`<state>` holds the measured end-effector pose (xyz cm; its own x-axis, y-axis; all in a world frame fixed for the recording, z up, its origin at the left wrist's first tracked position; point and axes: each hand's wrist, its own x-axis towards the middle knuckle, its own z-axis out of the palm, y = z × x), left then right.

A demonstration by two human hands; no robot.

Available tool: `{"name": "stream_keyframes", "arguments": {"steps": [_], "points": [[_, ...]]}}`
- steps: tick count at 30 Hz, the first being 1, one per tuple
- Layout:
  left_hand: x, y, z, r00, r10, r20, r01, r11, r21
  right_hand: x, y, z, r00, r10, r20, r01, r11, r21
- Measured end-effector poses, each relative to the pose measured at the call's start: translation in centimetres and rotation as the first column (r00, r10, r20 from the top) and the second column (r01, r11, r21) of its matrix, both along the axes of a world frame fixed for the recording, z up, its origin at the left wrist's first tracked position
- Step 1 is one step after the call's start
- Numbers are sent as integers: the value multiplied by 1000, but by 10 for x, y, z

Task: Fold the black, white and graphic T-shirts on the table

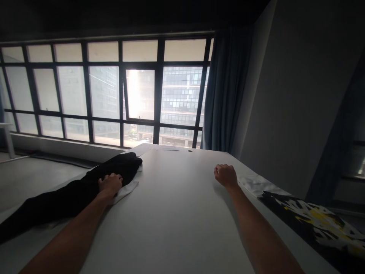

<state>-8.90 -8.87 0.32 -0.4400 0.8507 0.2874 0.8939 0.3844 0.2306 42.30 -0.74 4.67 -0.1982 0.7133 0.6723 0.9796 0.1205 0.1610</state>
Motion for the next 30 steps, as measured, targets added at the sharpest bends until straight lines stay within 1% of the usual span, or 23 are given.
{"name": "stream_keyframes", "arguments": {"steps": [4,8,10,12,14,15,16,17,18,19,20,21,23,24,25,26,27,28,30], "points": [[15,-9,11,1000,-15,11,15,1000,23,-6,-14,-2,1000,-2,21,2,1000,-28],[40,-17,20,994,-91,62,85,991,101,-12,-31,-9,999,-26,34,29,997,-68],[58,-19,22,984,-158,88,143,977,155,-17,-41,-15,999,-21,48,26,994,-104],[78,-22,23,962,-252,105,227,952,204,-25,-54,-21,997,6,73,5,990,-143],[103,-26,22,921,-374,112,339,908,245,-37,-68,-26,996,39,84,-24,984,-177],[116,-29,20,885,-450,118,408,873,265,-43,-76,-28,995,58,81,-41,980,-194],[131,-33,17,833,-537,134,485,825,289,-50,-84,-30,994,80,70,-63,975,-215],[146,-38,14,760,-630,159,565,762,316,-57,-91,-32,993,102,50,-88,968,-236],[162,-45,10,642,-739,206,653,667,359,-63,-98,-34,992,128,20,-119,959,-256],[177,-53,6,501,-827,256,725,562,398,-69,-104,-36,986,164,-16,-161,947,-278],[191,-61,3,365,-883,295,783,463,416,-75,-109,-38,977,206,-55,-212,929,-302],[203,-70,0,238,-913,332,837,366,407,-79,-112,-40,963,252,-92,-268,907,-325],[218,-84,0,33,-920,391,922,179,344,-84,-115,-44,932,332,-143,-361,856,-371],[220,-88,1,-41,-913,405,948,93,305,-85,-115,-45,921,357,-154,-388,834,-393],[218,-90,4,-81,-913,399,964,29,263,-85,-114,-45,916,368,-158,-399,819,-412],[212,-90,8,-82,-926,369,977,-1,213,-82,-113,-44,919,362,-157,-394,815,-424],[204,-88,12,-41,-947,318,988,9,154,-78,-111,-42,927,344,-153,-376,822,-428],[194,-84,16,34,-967,254,995,57,85,-72,-109,-40,939,310,-147,-343,839,-423],[172,-73,23,225,-966,129,974,221,-46,-55,-105,-36,972,197,-131,-233,894,-383]]}}
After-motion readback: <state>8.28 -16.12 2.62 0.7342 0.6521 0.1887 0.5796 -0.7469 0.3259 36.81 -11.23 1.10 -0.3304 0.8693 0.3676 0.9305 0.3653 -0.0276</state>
